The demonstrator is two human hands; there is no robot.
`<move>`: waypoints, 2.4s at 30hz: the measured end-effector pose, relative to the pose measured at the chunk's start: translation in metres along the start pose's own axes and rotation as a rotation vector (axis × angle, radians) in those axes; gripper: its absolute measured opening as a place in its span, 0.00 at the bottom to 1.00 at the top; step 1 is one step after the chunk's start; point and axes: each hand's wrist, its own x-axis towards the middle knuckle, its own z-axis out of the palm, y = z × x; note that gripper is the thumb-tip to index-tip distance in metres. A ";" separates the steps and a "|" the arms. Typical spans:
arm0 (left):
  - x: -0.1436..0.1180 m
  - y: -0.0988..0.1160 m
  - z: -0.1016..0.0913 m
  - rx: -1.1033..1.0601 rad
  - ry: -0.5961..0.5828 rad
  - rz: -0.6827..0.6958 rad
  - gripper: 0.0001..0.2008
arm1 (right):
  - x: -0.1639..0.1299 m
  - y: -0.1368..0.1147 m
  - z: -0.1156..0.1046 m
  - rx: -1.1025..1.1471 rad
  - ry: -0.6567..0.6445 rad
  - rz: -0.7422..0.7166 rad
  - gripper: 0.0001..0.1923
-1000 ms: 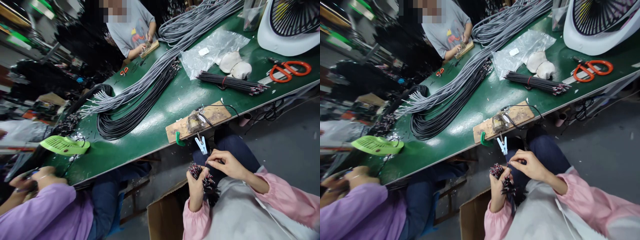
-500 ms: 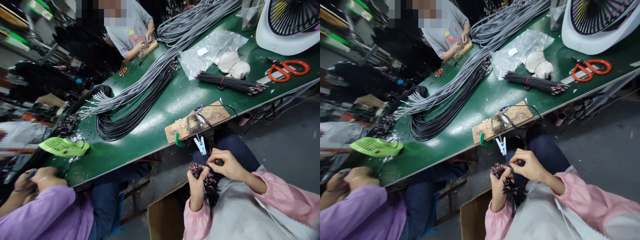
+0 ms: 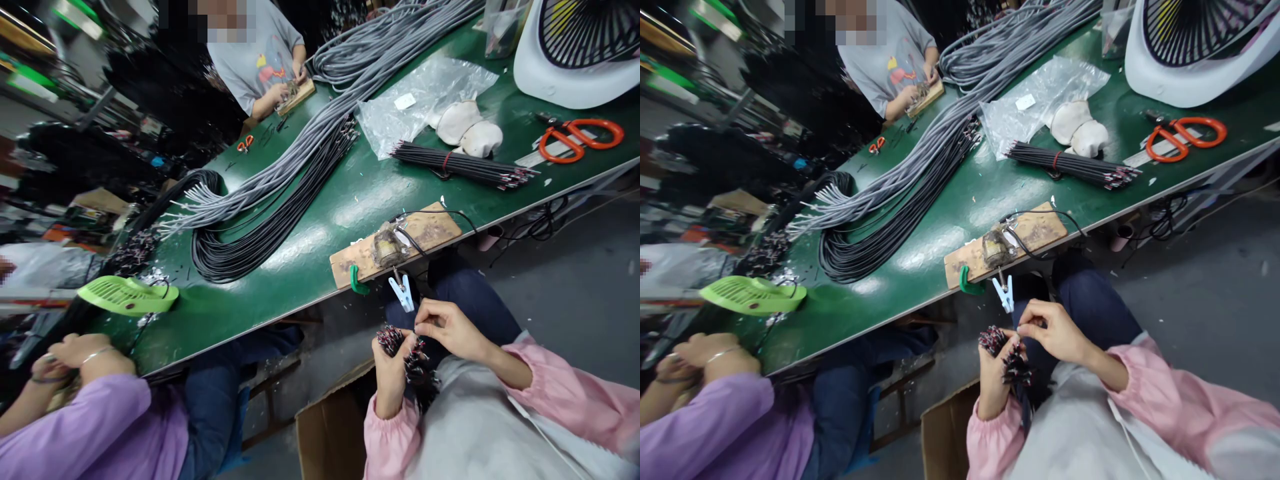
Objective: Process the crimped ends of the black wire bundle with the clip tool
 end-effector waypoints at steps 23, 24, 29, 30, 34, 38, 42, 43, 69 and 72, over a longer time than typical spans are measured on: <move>0.018 0.042 0.007 0.307 -0.033 0.383 0.01 | 0.051 -0.018 0.010 0.729 -0.152 0.161 0.20; 0.018 0.042 0.008 0.302 -0.037 0.372 0.01 | 0.051 -0.018 0.010 0.735 -0.166 0.164 0.20; 0.016 0.042 0.007 0.299 -0.058 0.348 0.04 | 0.052 -0.010 0.008 0.789 -0.191 0.174 0.20; 0.015 0.041 0.006 0.301 -0.061 0.344 0.04 | 0.052 -0.007 0.007 0.792 -0.160 0.175 0.20; 0.013 0.036 0.000 0.289 -0.081 0.348 0.03 | 0.047 0.004 -0.002 0.655 -0.093 0.163 0.25; 0.010 0.029 -0.005 0.274 -0.089 0.307 0.04 | 0.030 0.005 -0.014 0.402 -0.172 0.096 0.19; 0.007 0.020 -0.006 0.281 -0.076 0.263 0.06 | 0.012 -0.003 -0.016 0.309 -0.276 0.048 0.14; 0.007 0.019 -0.006 0.283 -0.069 0.258 0.06 | 0.010 -0.005 -0.015 0.282 -0.270 0.016 0.12; 0.015 0.045 0.001 0.374 -0.053 0.416 0.03 | 0.062 -0.024 0.006 0.618 -0.133 0.199 0.22; 0.018 0.042 0.003 0.345 -0.069 0.378 0.04 | 0.061 -0.019 0.006 0.713 -0.185 0.206 0.22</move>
